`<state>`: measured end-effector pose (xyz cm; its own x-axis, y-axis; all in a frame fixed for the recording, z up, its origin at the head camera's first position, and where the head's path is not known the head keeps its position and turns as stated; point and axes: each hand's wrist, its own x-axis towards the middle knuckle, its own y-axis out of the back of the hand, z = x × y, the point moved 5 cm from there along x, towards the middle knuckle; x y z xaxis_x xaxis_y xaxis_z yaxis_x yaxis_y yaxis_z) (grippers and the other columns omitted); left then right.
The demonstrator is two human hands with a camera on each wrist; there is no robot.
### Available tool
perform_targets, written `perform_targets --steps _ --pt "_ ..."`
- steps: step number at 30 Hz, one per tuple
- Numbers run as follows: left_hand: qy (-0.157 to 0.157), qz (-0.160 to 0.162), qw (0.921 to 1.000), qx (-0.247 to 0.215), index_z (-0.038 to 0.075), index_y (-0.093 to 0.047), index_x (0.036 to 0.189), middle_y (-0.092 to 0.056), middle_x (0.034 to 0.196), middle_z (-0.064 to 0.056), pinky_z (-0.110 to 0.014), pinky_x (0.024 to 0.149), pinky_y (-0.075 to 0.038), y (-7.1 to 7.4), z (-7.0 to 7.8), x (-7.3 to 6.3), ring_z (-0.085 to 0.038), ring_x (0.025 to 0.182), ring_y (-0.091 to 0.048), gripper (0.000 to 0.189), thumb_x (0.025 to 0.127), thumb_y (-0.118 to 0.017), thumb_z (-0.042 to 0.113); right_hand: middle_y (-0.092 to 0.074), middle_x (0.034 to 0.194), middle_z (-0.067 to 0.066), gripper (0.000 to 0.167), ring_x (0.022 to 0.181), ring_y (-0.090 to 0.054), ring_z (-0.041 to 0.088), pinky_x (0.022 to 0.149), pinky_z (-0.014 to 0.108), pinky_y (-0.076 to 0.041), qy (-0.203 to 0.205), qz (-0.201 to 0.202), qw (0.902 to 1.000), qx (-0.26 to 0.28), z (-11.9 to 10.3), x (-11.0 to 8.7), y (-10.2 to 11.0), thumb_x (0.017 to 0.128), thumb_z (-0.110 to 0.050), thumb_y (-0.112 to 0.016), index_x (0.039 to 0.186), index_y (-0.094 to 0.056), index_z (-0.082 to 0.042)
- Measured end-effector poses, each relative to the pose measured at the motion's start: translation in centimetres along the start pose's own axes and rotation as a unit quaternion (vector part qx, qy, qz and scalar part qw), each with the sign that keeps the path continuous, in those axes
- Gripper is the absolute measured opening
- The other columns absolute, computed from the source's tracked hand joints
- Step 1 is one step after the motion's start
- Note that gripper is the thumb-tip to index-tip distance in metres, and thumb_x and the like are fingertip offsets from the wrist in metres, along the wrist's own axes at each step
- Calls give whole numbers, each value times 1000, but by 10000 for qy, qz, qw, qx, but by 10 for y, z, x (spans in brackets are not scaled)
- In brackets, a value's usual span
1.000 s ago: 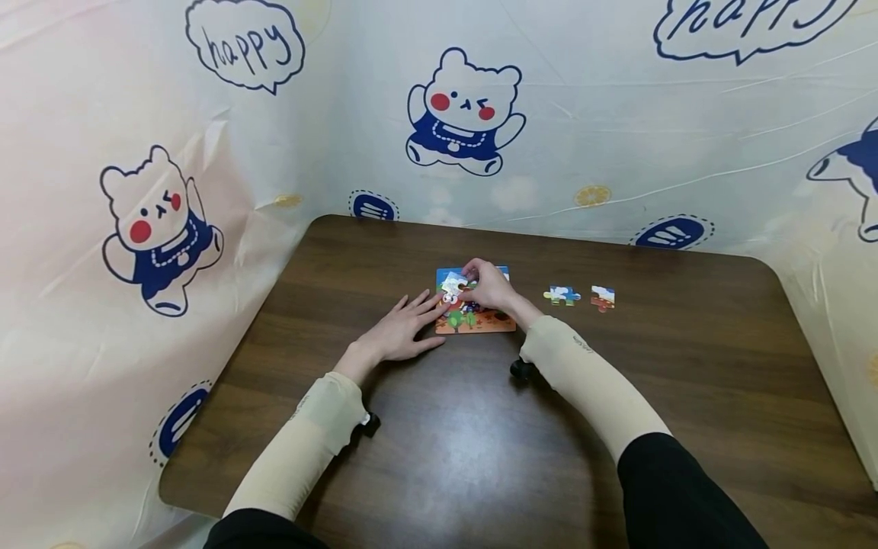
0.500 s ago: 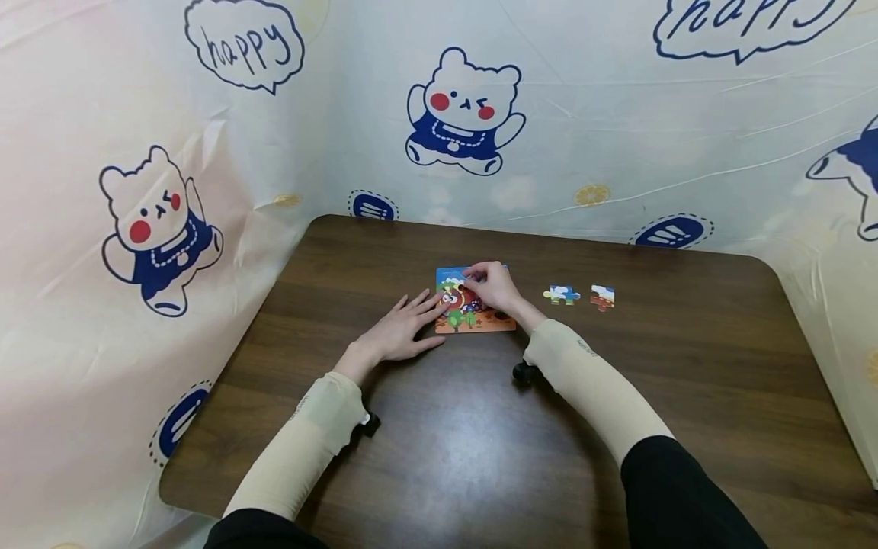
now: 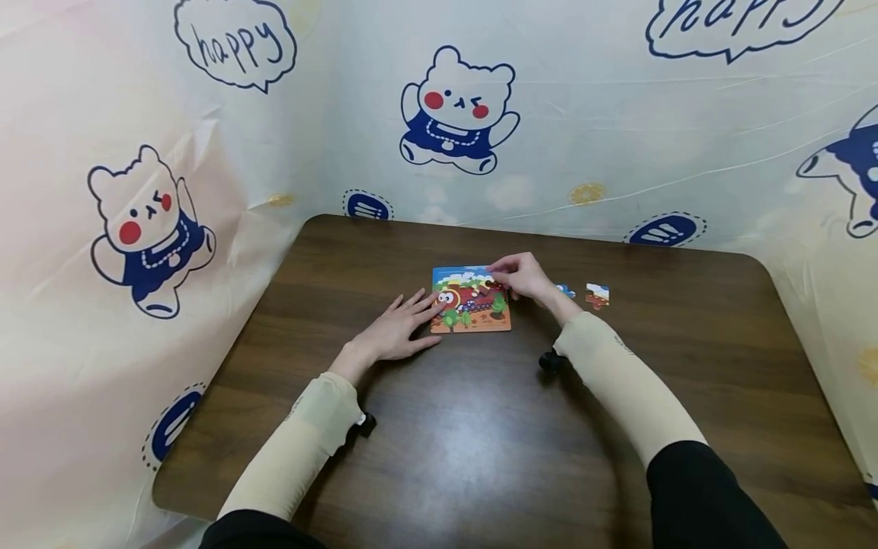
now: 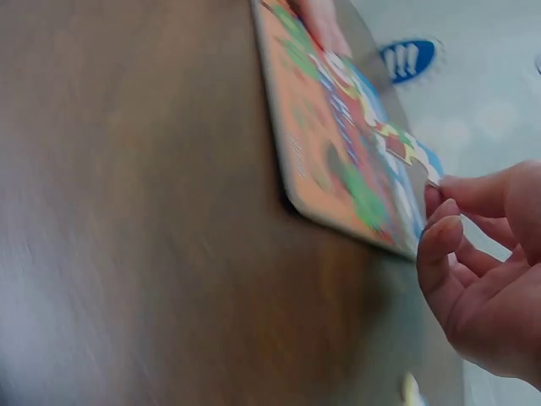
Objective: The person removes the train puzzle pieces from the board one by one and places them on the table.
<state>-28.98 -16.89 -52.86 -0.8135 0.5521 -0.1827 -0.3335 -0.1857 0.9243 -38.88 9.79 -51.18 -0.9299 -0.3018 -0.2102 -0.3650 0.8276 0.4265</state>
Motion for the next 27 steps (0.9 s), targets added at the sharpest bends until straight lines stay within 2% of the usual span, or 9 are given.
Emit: perform_targets --steps 4,7,12,19,22,25,27 --pt "-23 16 10000 -23 25 -29 176 -20 186 -3 -67 139 -12 0 -1 -1 -32 175 -11 78 111 -61 54 -62 84 8 30 58 -50 12 54 27 -47 -111 -94 9999 -14 7 -5 24 112 -15 -64 134 -76 0" --pt "-13 22 10000 -51 25 -30 176 -20 186 -2 -67 139 -12 0 -1 0 -32 175 -12 78 110 -61 54 -62 81 4 30 61 -51 13 55 26 -47 -165 -144 9997 -107 13 -10 39 112 -15 -64 135 -75 2" --pt "3 36 10000 27 25 -29 176 -22 186 -3 -67 139 -12 -1 -1 0 -32 175 -11 77 111 -61 53 -68 94 10 31 65 -50 13 56 25 -44 -263 -87 9993 -254 23 -19 54 112 -15 -64 136 -75 3" --pt "-3 -12 10000 -21 26 -29 176 -20 186 -2 -67 139 -11 -3 0 1 -31 175 -9 77 111 -60 54 -70 115 22 29 56 -46 11 55 25 -43 -241 67 9987 -440 37 -20 57 112 -13 -64 133 -76 2" --pt "0 -7 10000 -65 26 -30 175 -19 186 -1 -67 139 -10 -3 0 1 -31 175 -9 77 111 -61 54 -70 121 25 26 72 -54 17 66 26 -48 -79 215 9963 -834 40 -18 56 111 -11 -65 129 -78 2" --pt "27 21 10000 -85 26 -31 175 -19 186 -1 -67 139 -11 -1 0 0 -32 175 -10 77 110 -61 54 -71 127 27 25 96 -60 28 83 33 -53 113 353 9919 -1211 38 -17 54 111 -9 -64 127 -79 3" --pt "35 39 10000 -81 25 -32 175 -20 186 -2 -68 139 -11 0 0 0 -32 175 -10 77 110 -61 54 -72 128 27 24 105 -61 32 90 38 -53 207 413 9895 -1372 36 -17 52 111 -9 -64 126 -79 3"
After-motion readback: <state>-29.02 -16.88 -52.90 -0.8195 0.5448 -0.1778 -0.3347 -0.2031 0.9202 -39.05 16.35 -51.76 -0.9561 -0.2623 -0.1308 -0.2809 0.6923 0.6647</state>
